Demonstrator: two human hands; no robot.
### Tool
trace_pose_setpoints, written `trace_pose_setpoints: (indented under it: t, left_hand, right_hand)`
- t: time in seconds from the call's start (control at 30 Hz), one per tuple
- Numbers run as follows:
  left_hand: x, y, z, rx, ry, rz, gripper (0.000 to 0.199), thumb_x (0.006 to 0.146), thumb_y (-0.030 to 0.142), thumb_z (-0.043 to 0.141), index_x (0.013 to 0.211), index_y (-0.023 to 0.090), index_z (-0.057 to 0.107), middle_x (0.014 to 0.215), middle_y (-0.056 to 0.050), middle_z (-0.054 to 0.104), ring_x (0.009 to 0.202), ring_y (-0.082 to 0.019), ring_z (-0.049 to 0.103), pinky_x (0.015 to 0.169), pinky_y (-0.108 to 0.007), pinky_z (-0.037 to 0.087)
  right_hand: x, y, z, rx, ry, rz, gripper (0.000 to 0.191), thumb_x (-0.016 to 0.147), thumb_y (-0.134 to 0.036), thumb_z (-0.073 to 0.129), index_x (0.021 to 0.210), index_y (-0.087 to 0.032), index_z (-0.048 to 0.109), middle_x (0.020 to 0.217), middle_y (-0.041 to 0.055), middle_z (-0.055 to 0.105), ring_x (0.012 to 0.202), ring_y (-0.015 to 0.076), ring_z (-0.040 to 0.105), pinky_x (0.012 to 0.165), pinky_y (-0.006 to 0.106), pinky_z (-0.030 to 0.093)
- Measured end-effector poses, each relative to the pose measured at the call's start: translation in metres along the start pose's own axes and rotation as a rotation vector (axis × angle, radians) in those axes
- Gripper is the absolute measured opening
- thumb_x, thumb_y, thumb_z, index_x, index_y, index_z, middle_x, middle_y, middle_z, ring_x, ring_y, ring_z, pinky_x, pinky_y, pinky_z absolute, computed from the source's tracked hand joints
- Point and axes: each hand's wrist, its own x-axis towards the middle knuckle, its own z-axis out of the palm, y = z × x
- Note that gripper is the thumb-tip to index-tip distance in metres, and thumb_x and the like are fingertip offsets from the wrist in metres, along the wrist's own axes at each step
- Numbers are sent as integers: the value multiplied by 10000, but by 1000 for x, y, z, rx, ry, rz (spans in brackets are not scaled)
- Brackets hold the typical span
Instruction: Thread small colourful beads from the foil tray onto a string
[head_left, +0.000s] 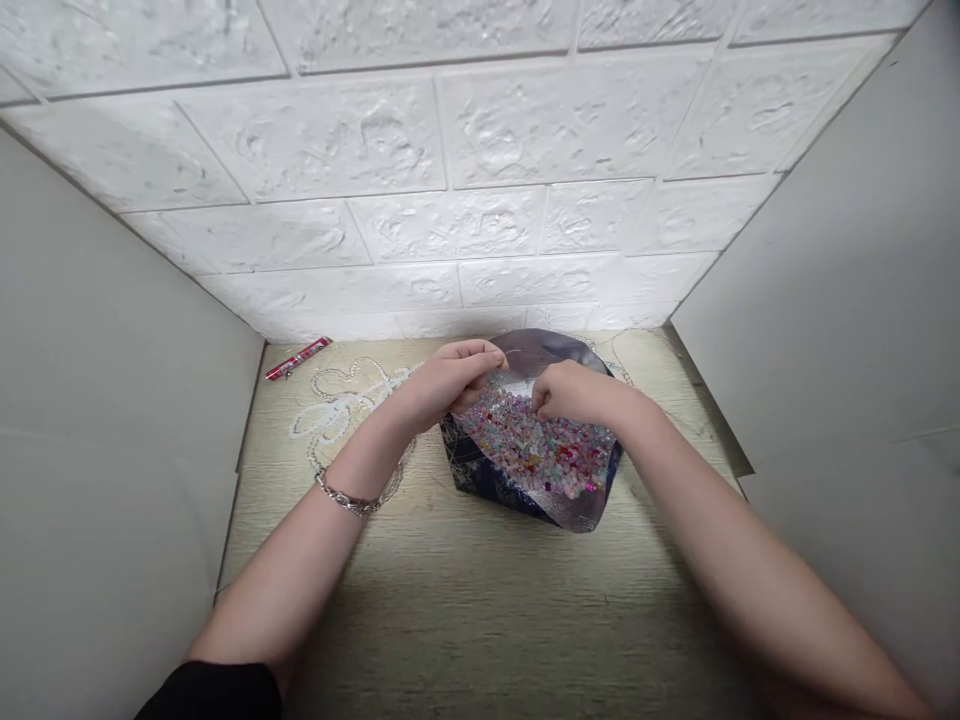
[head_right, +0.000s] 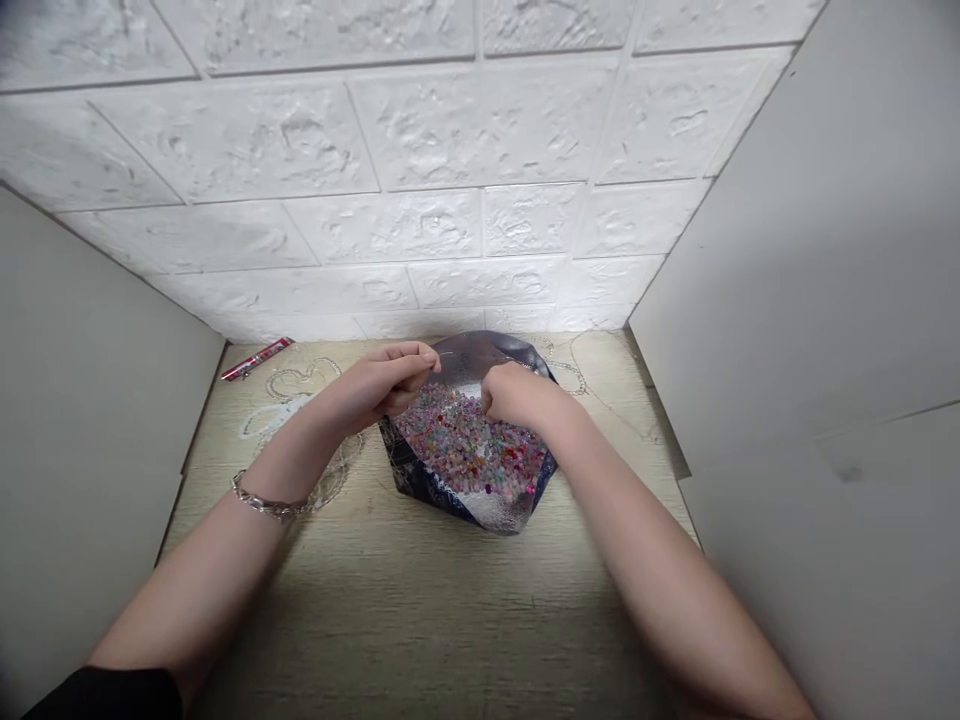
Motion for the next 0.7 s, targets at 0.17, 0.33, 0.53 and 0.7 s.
trace_pose_setpoints:
  t: [0.17,0.33,0.53,0.7]
  left_hand:
    - [-1,0,2,-9,6,9,167,743,337,497,716,173,491,503,70,205,355,-13,152,342,-191,81]
    - [-3,2,3,-31,49,14,151,732,316,500,700,169,493,491,74,205,348,-10,136,345,-194,62]
    - [-4,4,7,-21,141,40,163,727,330,508,680,174,510,411,89,187,318,-15,125,336,-195,78]
    - [-4,2,15,156,255,106,232,708,382,522,701,159,584,395,75,275,338,-25,213,354,-195,136]
  right_hand:
    - [-4,-4,-1,-41,-14,18,160,621,-108,452,598,-159,602,601,47,593,562,131,506,512,243,327]
    - [-6,-3,-6,36,92,49,145,712,-175,400,679,-164,540,748,60,598,638,135,502,549,243,338]
    - [-10,-1,-17,521,265,-34,242,801,-353,353,710,-170,484,721,24,550,592,100,478,545,238,359]
    - [-3,2,-14,1215,250,-298,176,657,-288,604,768,-171,532,738,-15,546,660,74,526,673,245,418]
